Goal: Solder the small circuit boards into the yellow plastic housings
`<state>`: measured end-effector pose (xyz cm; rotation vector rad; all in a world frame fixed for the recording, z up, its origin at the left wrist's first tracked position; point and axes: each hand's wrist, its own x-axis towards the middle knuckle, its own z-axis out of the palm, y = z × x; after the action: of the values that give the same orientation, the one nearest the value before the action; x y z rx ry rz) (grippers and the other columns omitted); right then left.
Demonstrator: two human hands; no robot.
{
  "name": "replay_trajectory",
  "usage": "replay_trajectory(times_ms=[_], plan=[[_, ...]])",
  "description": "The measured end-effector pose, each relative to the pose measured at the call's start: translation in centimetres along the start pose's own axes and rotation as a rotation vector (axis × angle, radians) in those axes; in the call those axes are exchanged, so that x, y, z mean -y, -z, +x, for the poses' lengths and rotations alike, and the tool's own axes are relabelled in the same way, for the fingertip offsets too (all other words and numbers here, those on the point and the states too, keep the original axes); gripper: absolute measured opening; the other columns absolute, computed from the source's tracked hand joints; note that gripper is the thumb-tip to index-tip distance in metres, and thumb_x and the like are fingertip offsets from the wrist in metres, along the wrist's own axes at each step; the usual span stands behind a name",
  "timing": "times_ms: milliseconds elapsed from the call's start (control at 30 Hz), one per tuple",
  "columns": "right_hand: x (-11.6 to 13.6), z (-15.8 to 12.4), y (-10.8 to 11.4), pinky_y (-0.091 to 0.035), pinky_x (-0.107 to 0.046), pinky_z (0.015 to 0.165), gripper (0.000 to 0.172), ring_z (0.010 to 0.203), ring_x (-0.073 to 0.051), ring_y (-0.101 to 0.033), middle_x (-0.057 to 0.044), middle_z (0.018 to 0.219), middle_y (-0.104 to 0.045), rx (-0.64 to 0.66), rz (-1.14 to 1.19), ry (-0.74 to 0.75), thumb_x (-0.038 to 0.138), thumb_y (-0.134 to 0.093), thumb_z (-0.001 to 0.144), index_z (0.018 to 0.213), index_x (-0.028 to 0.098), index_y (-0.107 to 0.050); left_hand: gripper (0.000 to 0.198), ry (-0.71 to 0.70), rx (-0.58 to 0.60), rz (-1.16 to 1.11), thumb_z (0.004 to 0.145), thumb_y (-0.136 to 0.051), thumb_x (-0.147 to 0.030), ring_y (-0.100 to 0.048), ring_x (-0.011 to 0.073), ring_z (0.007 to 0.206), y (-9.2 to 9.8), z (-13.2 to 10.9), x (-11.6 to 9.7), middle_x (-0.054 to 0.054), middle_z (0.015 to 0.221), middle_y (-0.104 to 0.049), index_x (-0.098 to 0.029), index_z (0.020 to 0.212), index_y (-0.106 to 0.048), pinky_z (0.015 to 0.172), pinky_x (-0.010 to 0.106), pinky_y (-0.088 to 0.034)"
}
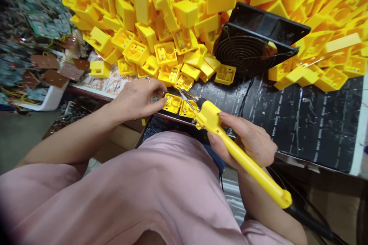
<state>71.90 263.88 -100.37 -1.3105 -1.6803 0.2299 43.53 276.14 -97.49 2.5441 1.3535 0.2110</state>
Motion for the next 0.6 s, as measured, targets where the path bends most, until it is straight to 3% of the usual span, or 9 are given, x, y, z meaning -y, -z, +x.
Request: replay_trajectory(times_ms=[100,233,433,600], plan=[[0.7,0.6,0.0,-0.048,-0.029,0.043,0.051,0.05,-0.014,-0.062,0.002,0.093,-0.079,-0.056,-0.069,0.081,0.025,-0.08,0.085,0.134,0.035,-0.069,0.037,0.005,-0.091,-0.161,0.088,-0.055,-0.043,-0.071,0.024,0.088,-0.5,-0.8,0.9,0.008,0.096,-0.077,-0.017,0.108,-0.071,0.081,0.036,-0.052],[0.8,0.8,0.0,-0.051,-0.028,0.045,0.05,0.054,-0.016,-0.065,0.002,0.091,-0.079,-0.062,-0.077,0.093,0.026,-0.078,0.086,0.134,0.036,-0.069,0.025,-0.016,-0.174,-0.257,0.092,-0.053,-0.037,-0.069,0.0206,0.083,-1.6,-1.4,1.4,0.005,0.085,-0.075,-0.019,0.092,-0.07,0.082,0.036,-0.05],[1.0,1.1,0.1,-0.052,-0.026,0.044,0.044,0.054,-0.015,-0.067,0.002,0.088,-0.079,-0.02,-0.074,0.114,0.028,-0.079,0.086,0.129,0.032,-0.071,0.026,-0.045,-0.182,-0.144,0.093,-0.054,-0.04,-0.066,0.0232,0.091,-2.0,-1.3,1.0,0.005,0.088,-0.076,-0.022,0.093,-0.072,0.089,0.039,-0.046],[1.7,1.6,0.0,-0.063,-0.027,0.06,0.044,0.068,-0.019,-0.075,-0.001,0.096,-0.08,0.065,-0.067,0.149,0.028,-0.08,0.087,0.129,0.029,-0.069,0.022,-0.048,-0.155,-0.037,0.089,-0.057,-0.036,-0.066,0.0251,0.086,-1.8,-0.8,0.2,0.004,0.077,-0.073,-0.02,0.093,-0.072,0.084,0.04,-0.044]])
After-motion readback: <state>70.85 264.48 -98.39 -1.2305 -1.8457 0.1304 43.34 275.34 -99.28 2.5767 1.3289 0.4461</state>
